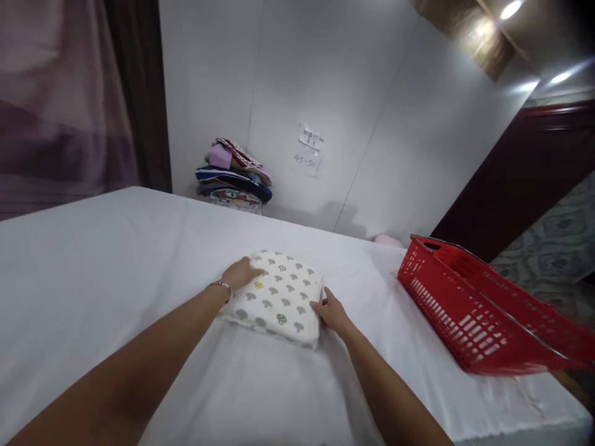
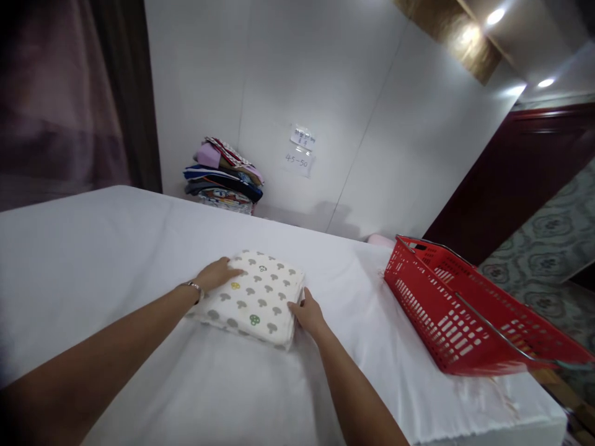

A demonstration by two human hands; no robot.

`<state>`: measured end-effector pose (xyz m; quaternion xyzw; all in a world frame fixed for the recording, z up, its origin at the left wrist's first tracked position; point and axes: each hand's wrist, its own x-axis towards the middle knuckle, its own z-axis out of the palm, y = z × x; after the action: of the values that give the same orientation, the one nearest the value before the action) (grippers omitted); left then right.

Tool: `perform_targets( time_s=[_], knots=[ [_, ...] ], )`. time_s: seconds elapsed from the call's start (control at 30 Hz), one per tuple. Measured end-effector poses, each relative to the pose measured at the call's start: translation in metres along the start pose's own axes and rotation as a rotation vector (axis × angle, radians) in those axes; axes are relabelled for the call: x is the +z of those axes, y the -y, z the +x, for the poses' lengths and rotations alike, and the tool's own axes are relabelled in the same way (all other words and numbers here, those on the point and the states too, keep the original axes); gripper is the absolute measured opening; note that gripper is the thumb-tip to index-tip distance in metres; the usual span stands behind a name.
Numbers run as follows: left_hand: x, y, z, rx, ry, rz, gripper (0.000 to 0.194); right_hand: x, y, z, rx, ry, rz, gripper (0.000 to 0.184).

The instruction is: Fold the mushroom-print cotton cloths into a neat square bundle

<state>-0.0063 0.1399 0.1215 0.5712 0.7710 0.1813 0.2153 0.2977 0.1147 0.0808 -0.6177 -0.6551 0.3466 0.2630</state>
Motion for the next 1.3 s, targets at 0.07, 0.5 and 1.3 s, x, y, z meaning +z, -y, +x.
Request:
perform_targets(
  time_s=[0.07,0.5,1.3],
  knots=[
    [0.000,0.008,-0.001,0.000,-0.004,0.067,0.060,0.002,0.007,-0.001,-0.080,-0.061,-0.117,0.063],
    [0.059,-0.004,-0.071,0.566,-0.162,0.185,0.047,0.040,0.044,-0.017,-0.408,0.142,-0.560,0.060],
    [0.008,0.084,-0.106,0.586,-0.201,0.100,0.043,0.016,-0.012,-0.073,-1.027,0.053,-0.427,0.049]
  ],
)
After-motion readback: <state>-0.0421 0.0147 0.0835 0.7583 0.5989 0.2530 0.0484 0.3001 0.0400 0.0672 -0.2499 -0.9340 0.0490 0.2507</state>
